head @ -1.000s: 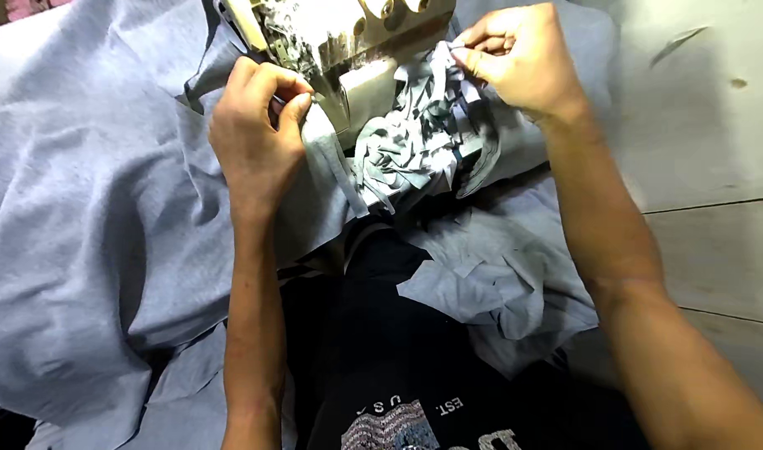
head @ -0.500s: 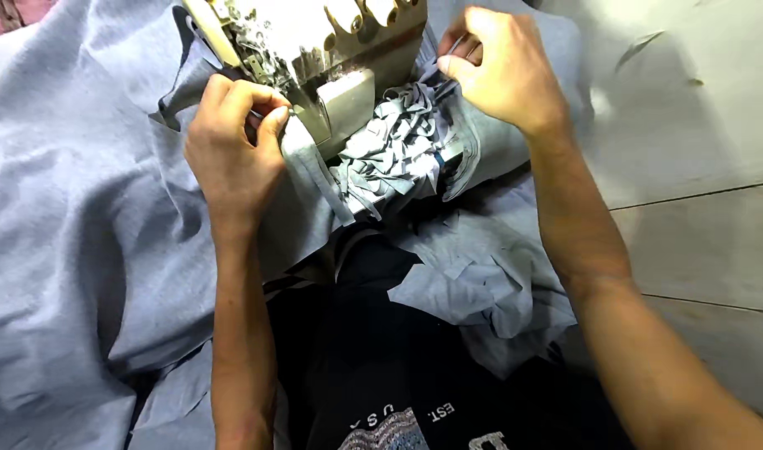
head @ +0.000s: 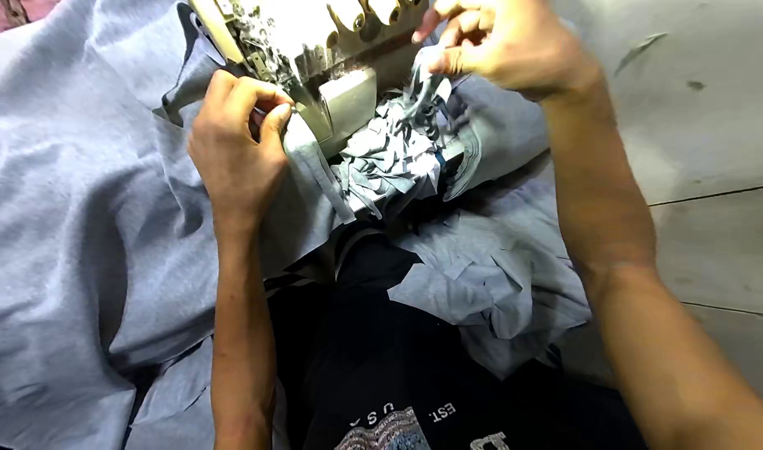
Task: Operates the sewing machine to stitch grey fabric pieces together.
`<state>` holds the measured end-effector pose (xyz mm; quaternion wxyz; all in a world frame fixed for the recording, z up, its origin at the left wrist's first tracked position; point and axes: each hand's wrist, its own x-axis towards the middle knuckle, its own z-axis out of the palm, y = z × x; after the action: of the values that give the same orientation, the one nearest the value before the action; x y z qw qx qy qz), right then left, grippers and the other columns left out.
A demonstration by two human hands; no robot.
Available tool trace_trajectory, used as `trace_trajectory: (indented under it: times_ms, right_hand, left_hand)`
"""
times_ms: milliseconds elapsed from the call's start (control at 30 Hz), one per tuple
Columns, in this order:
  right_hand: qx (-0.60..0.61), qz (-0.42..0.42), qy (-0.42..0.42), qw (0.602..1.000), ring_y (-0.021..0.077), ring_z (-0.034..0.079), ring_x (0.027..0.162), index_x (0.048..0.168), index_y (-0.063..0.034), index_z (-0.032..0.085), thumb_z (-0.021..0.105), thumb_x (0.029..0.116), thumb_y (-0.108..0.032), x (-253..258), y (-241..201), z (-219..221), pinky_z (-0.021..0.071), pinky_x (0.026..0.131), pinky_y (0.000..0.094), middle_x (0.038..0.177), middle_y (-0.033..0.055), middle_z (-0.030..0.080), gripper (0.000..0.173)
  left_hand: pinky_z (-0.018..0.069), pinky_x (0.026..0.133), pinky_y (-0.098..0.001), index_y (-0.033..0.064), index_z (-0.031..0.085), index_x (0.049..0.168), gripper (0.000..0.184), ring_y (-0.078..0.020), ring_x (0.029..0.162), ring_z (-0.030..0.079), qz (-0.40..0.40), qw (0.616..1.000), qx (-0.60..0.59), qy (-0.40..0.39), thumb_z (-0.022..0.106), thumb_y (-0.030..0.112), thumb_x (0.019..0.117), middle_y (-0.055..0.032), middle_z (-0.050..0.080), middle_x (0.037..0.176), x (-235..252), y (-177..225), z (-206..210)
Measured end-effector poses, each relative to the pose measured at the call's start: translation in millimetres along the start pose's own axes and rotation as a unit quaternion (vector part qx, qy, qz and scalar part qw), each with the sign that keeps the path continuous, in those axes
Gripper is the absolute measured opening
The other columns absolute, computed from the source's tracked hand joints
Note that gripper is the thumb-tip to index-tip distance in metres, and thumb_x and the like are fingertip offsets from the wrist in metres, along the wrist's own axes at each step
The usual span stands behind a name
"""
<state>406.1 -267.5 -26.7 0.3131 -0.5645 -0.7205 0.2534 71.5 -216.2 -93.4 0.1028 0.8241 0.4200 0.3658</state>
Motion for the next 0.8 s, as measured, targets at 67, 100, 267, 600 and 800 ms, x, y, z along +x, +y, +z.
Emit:
trace_trajectory:
  times_ms: [67,100,267,600,800]
  right_hand:
    - [0.037,-0.002,0.002,0.999,-0.0009,0.062,0.076,0.114,-0.0138,0.072,0.075,0.0937,-0.029,2,-17,-6,0.0536,0.073,0.0176,0.086,-0.0086,0.067,0.025]
    - [0.038,0.004,0.003,0.999,-0.0010,0.062,0.075,0.111,-0.0149,0.073,0.076,0.0932,-0.028,4,-22,-9,0.0539,0.073,0.0173,0.084,-0.0092,0.066,0.023]
    - [0.006,-0.005,-0.049,0.999,0.0020,0.068,0.090,0.112,-0.0153,0.072,0.077,0.0919,-0.022,18,-20,-13,0.0574,0.083,0.0200,0.098,-0.0051,0.072,0.022]
    - [-0.007,-0.016,-0.066,0.998,0.0043,0.068,0.096,0.118,-0.0128,0.068,0.071,0.0925,-0.010,9,-7,-17,0.0576,0.089,0.0213,0.104,-0.0022,0.070,0.026]
    - [0.169,-0.052,-0.007,0.984,0.0078,0.069,0.093,0.115,-0.0051,0.067,0.069,0.0939,-0.005,-3,-12,-22,0.0588,0.088,0.0255,0.099,-0.0009,0.070,0.021]
  left_hand:
    - [0.0486,0.072,-0.0341,0.0153,0.072,0.113,0.020,-0.0164,0.085,0.061,0.000,1.000,-0.001,0.001,0.059,0.026,0.1025,-0.0076,0.064,0.104,0,0,0]
    - [0.0487,0.072,-0.0343,0.0152,0.072,0.113,0.020,-0.0165,0.085,0.061,0.001,1.000,-0.001,0.002,0.059,0.026,0.1024,-0.0077,0.064,0.104,0,-1,1]
    - [0.0493,0.072,-0.0337,0.0145,0.073,0.112,0.020,-0.0163,0.084,0.062,0.004,1.000,-0.002,0.006,0.059,0.026,0.1024,-0.0075,0.065,0.103,0,-2,1]
    - [0.0494,0.073,-0.0359,0.0147,0.072,0.114,0.021,-0.0183,0.086,0.062,0.010,1.000,-0.001,0.006,0.058,0.026,0.1030,-0.0085,0.065,0.103,0,-2,1]
    - [0.0511,0.065,-0.0235,0.0027,0.073,0.109,0.017,-0.0134,0.080,0.063,0.063,0.986,-0.096,0.119,0.062,0.014,0.1020,-0.0134,0.066,0.101,-2,24,11]
